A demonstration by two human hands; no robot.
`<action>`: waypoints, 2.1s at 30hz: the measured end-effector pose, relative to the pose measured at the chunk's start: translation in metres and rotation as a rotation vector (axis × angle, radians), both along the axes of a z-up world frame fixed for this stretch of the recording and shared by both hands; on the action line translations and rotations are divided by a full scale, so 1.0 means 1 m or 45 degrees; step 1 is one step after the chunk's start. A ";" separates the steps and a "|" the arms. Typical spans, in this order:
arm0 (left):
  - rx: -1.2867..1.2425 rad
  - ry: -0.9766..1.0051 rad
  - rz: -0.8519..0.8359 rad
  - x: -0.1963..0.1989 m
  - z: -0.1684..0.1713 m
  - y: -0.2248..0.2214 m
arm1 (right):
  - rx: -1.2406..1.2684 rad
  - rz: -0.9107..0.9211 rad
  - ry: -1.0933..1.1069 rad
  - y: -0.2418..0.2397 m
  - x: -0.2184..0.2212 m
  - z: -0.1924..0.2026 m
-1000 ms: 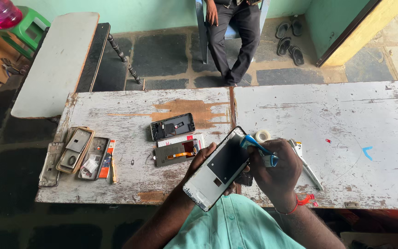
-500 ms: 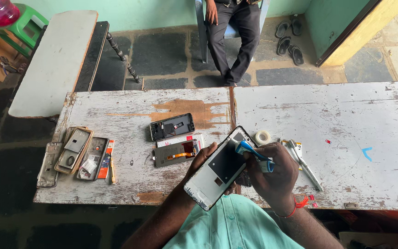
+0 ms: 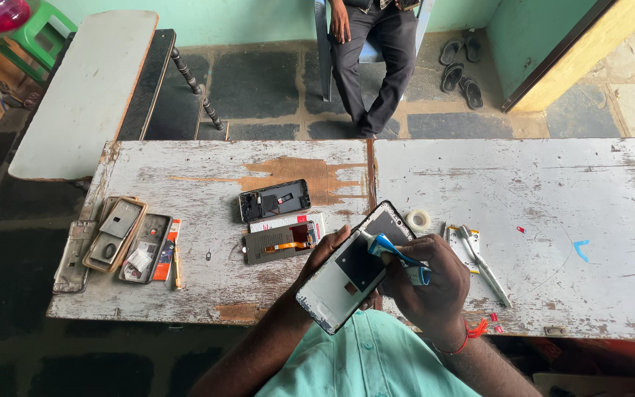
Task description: The person cleans a mobile phone frame with a cloth, applies adhesive from a tube, and fits a battery and internal components into the chassis.
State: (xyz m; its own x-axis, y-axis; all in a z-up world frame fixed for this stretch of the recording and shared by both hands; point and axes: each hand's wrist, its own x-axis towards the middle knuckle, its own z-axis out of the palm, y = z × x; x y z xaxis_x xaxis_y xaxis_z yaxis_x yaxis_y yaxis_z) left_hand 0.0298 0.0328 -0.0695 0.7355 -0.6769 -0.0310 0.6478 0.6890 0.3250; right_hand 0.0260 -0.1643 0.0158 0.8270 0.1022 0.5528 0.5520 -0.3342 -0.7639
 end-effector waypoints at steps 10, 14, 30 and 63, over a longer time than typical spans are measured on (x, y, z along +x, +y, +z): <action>0.043 0.027 -0.040 -0.001 0.004 -0.001 | -0.092 -0.013 -0.136 0.002 -0.006 0.002; 0.066 0.048 -0.006 -0.005 0.005 -0.001 | -0.109 0.015 -0.154 0.002 -0.007 0.003; 0.140 0.006 0.030 -0.007 0.011 -0.004 | -0.134 0.129 -0.173 0.003 -0.010 0.003; 0.155 0.024 0.161 -0.007 0.009 -0.007 | -0.158 0.251 -0.163 0.007 -0.018 0.001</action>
